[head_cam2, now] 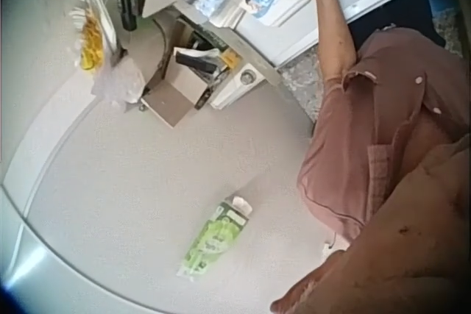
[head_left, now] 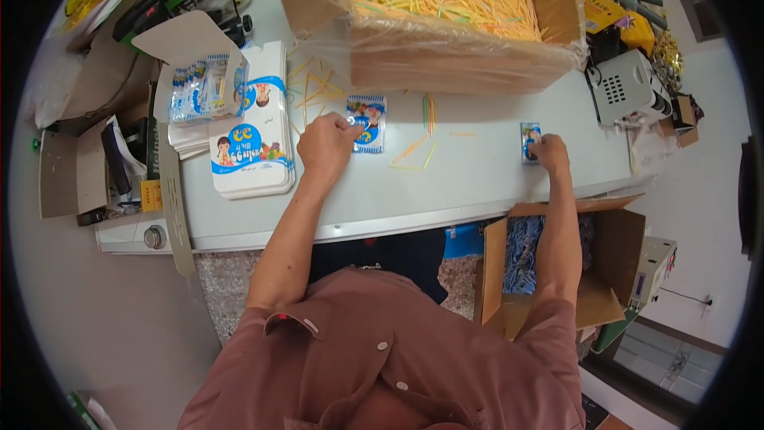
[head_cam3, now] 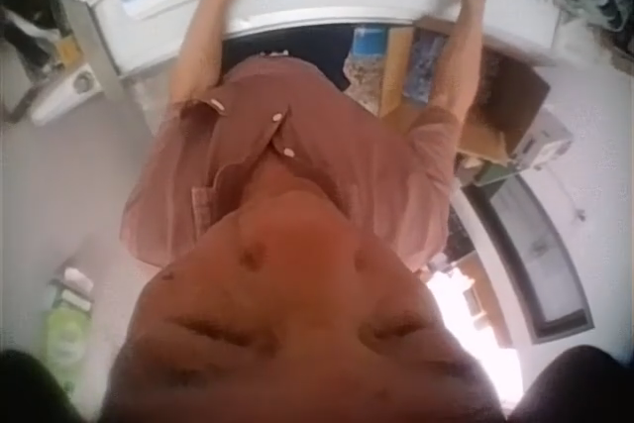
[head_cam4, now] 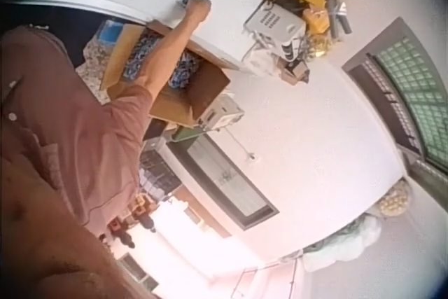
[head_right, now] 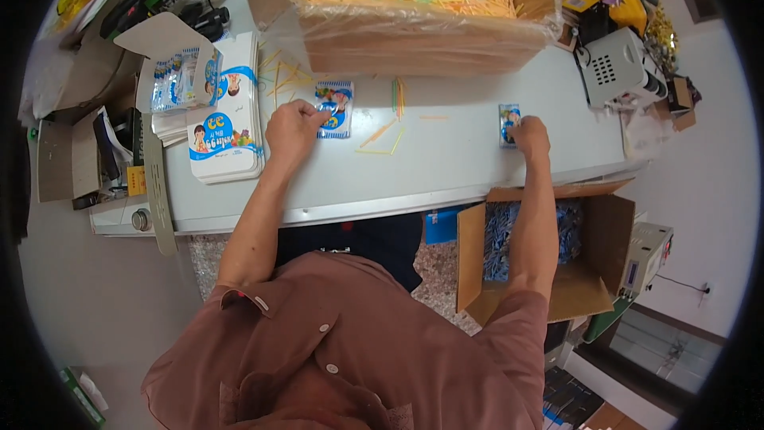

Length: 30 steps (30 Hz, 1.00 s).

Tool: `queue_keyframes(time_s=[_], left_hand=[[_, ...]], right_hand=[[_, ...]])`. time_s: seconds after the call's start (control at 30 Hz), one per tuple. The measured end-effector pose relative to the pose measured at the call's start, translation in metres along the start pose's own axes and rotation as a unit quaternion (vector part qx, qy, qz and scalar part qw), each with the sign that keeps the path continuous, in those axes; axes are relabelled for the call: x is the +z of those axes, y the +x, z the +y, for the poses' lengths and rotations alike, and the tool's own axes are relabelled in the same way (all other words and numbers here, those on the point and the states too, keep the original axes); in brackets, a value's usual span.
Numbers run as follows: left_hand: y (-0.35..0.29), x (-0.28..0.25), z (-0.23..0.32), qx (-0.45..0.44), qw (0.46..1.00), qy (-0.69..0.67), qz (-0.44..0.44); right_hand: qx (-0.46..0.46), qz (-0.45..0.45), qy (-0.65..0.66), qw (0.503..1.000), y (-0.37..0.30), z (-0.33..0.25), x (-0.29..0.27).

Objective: Packing small blue sachets into cardboard boxes and adding yellow shredded paper as filler.

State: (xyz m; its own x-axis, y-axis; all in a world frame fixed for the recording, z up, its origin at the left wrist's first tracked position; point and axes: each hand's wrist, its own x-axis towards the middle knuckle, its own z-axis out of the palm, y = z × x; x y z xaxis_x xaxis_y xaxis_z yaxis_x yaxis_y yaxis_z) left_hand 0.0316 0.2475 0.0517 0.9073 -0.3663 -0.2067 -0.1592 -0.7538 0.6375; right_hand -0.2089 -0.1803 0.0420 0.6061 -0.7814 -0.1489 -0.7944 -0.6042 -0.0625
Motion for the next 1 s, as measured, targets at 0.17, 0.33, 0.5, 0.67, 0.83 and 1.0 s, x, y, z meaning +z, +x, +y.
queue_keyframes(time_s=[0.17,0.33,0.5,0.67,0.83,1.0], left_hand=[[-0.002,0.009,-0.004,0.018,0.996,-0.036,0.077],[0.001,0.007,-0.003,0.034,0.992,0.038,0.114],[0.009,0.009,-0.011,0.027,0.995,-0.038,0.086],[0.007,0.013,-0.009,0.005,0.991,-0.102,0.087],[0.007,0.006,-0.011,-0.017,0.990,-0.121,0.072],[0.010,0.002,-0.013,-0.022,0.990,-0.135,0.044]], right_hand=[[-0.010,0.131,-0.033,0.991,-0.045,-0.054,-0.064],[-0.265,0.242,0.256,0.898,-0.067,-0.188,-0.169],[-0.514,0.232,0.133,0.815,0.027,-0.322,-0.179],[-0.579,0.286,-0.025,0.763,0.120,-0.404,-0.158],[-0.570,0.281,-0.177,0.751,0.131,-0.446,-0.147],[-0.541,0.269,-0.249,0.757,0.134,-0.462,-0.141]])
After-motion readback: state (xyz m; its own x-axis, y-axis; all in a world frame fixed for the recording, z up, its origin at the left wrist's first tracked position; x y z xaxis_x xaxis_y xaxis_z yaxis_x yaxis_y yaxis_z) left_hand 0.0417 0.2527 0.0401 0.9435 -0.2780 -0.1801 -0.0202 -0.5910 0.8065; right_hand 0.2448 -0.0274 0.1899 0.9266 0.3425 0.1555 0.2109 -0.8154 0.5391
